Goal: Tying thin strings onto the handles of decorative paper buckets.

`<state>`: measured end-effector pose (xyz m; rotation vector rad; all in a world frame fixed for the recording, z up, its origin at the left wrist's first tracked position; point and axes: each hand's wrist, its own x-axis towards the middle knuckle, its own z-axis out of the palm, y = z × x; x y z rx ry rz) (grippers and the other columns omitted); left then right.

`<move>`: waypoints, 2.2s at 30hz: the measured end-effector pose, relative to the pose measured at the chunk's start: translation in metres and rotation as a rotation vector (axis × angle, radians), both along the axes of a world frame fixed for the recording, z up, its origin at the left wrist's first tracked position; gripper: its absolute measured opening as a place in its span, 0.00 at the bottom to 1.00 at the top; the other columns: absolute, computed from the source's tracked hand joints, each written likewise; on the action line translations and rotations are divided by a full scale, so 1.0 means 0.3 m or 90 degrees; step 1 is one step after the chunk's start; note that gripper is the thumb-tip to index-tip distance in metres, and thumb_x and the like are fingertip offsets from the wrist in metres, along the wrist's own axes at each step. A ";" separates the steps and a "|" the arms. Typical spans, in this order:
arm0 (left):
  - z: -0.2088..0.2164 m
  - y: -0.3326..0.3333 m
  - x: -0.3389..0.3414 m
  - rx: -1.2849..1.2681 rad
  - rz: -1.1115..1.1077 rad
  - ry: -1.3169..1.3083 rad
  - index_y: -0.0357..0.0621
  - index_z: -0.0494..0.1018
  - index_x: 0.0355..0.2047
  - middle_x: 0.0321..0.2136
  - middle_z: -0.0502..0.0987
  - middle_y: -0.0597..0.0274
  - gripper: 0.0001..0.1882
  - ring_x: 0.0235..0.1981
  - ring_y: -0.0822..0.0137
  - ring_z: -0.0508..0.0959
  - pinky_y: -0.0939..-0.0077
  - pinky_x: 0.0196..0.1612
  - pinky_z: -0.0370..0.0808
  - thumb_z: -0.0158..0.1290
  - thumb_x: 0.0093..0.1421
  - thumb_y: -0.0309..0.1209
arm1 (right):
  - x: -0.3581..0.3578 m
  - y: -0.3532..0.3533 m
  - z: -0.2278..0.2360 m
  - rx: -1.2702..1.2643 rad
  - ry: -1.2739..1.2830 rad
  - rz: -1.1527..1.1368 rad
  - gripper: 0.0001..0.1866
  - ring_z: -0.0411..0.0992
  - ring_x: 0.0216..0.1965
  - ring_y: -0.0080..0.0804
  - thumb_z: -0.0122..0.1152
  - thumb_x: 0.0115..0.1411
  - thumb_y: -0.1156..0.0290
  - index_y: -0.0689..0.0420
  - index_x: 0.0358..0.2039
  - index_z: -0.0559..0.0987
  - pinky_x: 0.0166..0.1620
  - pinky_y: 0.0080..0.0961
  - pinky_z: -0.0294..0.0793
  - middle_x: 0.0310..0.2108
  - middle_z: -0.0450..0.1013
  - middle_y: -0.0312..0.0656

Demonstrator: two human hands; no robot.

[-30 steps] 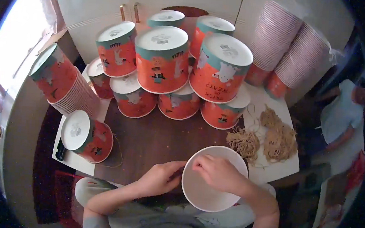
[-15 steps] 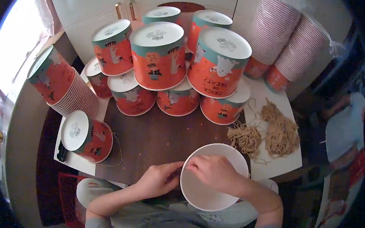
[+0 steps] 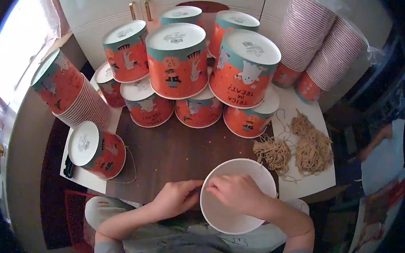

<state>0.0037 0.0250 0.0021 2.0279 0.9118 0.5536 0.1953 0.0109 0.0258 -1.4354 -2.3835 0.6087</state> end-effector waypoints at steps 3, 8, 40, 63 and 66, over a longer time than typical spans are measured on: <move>0.000 -0.004 0.006 0.005 0.018 0.018 0.41 0.69 0.38 0.25 0.74 0.51 0.15 0.25 0.54 0.76 0.67 0.27 0.73 0.50 0.48 0.25 | 0.003 0.003 -0.010 -0.010 0.035 0.015 0.10 0.72 0.24 0.45 0.49 0.54 0.61 0.55 0.28 0.71 0.27 0.40 0.71 0.21 0.72 0.46; -0.013 0.007 -0.010 0.113 0.035 0.046 0.42 0.70 0.32 0.23 0.73 0.53 0.09 0.24 0.54 0.75 0.66 0.26 0.73 0.50 0.48 0.25 | 0.002 0.001 0.005 -0.002 0.034 0.020 0.12 0.72 0.25 0.45 0.50 0.53 0.60 0.54 0.32 0.71 0.27 0.40 0.71 0.22 0.72 0.46; 0.071 0.067 -0.053 -0.226 -0.112 -0.256 0.39 0.67 0.41 0.31 0.70 0.66 0.13 0.28 0.79 0.68 0.84 0.30 0.67 0.49 0.55 0.26 | 0.024 -0.027 0.124 0.089 0.085 0.198 0.10 0.66 0.34 0.37 0.52 0.46 0.77 0.53 0.32 0.73 0.40 0.30 0.63 0.29 0.68 0.38; 0.092 0.047 -0.053 -0.401 0.013 -0.207 0.35 0.68 0.33 0.28 0.74 0.63 0.07 0.32 0.75 0.73 0.80 0.37 0.71 0.47 0.58 0.27 | -0.007 -0.043 0.091 0.324 0.032 -0.008 0.06 0.63 0.37 0.33 0.61 0.39 0.68 0.51 0.20 0.75 0.41 0.35 0.57 0.32 0.68 0.33; 0.077 0.051 -0.065 -0.465 0.045 -0.269 0.35 0.67 0.33 0.28 0.74 0.62 0.06 0.33 0.73 0.74 0.79 0.38 0.71 0.47 0.58 0.27 | -0.035 -0.082 0.089 0.339 -0.019 0.029 0.05 0.62 0.33 0.32 0.61 0.38 0.68 0.49 0.19 0.74 0.39 0.34 0.56 0.27 0.66 0.31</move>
